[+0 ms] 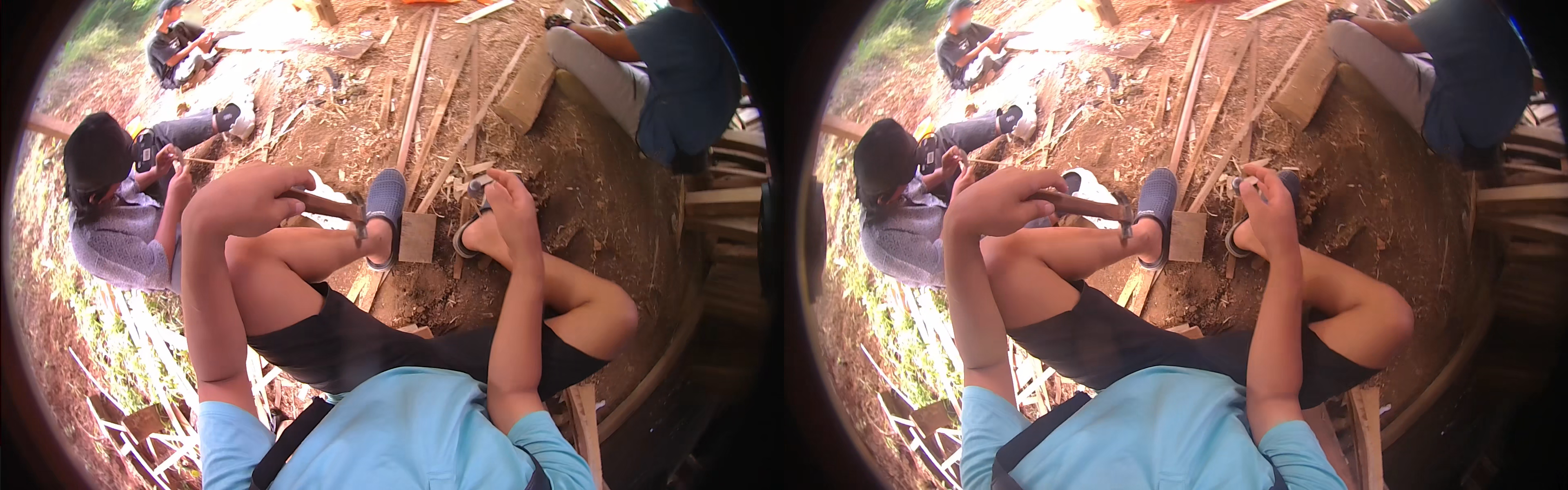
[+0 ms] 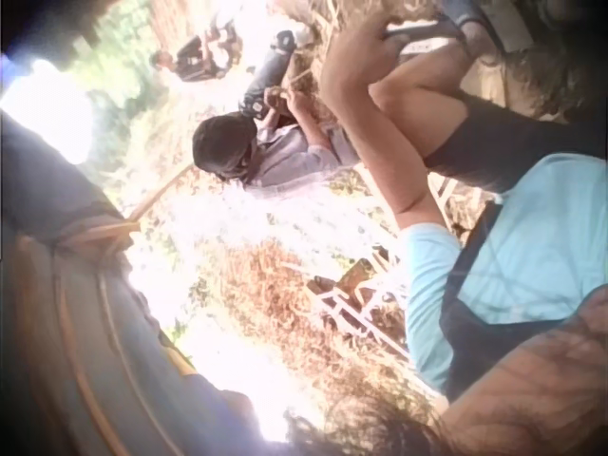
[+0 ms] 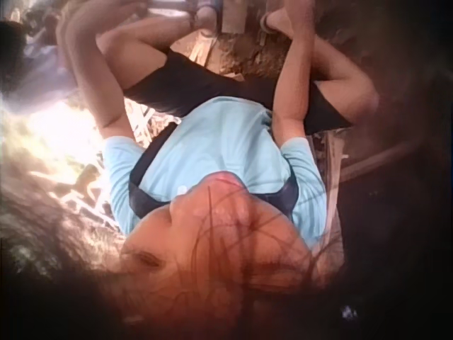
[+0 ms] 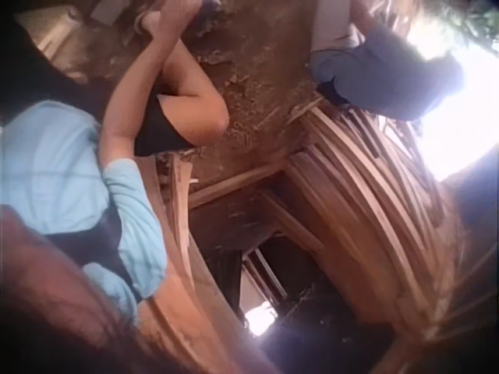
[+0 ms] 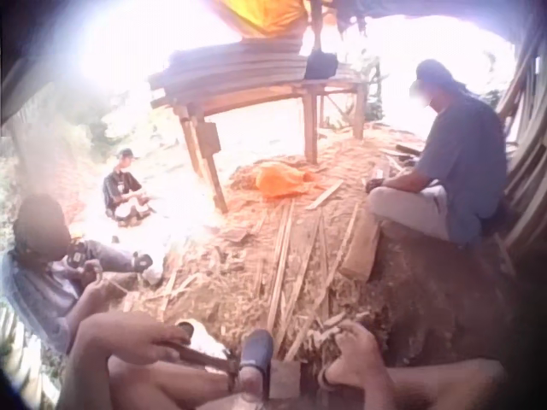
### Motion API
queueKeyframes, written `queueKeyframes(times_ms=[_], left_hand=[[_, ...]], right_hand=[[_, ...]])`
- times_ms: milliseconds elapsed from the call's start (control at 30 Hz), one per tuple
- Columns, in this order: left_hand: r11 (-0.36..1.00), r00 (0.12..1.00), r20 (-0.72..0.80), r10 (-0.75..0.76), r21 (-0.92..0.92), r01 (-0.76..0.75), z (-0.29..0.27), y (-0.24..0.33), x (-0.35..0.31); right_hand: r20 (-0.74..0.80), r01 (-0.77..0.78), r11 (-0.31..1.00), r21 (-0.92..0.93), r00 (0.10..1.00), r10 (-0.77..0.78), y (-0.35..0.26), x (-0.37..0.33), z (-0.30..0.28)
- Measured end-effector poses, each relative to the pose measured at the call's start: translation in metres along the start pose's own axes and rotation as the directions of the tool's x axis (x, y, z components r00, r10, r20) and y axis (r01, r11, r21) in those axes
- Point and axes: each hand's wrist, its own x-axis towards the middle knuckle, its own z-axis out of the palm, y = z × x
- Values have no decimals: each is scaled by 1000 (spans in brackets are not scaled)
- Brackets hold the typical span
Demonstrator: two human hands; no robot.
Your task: The person sits on the ground and uses a hammer to repeatedly strike the back of a chisel held against a wooden block. The person adjusts the chisel's position several times during the process.
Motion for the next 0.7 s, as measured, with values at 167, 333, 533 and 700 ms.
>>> queueKeyframes(times_ms=[167,333,533,700], left_hand=[[983,996,-71,-62,-176,49,-5,-47,-4],[938,952,-194,-235,-303,170,8,-100,-26],[939,942,-183,-281,-255,231,35,-166,-30],[879,912,-7,-410,-269,393,50,-190,-41]], right_hand=[[669,111,765,634,417,-615,-150,-92,18],[447,-275,532,801,-317,-836,-124,-151,56],[571,-211,673,709,-388,-723,-151,-143,65],[689,-460,829,318,-489,-535,-167,-132,87]])
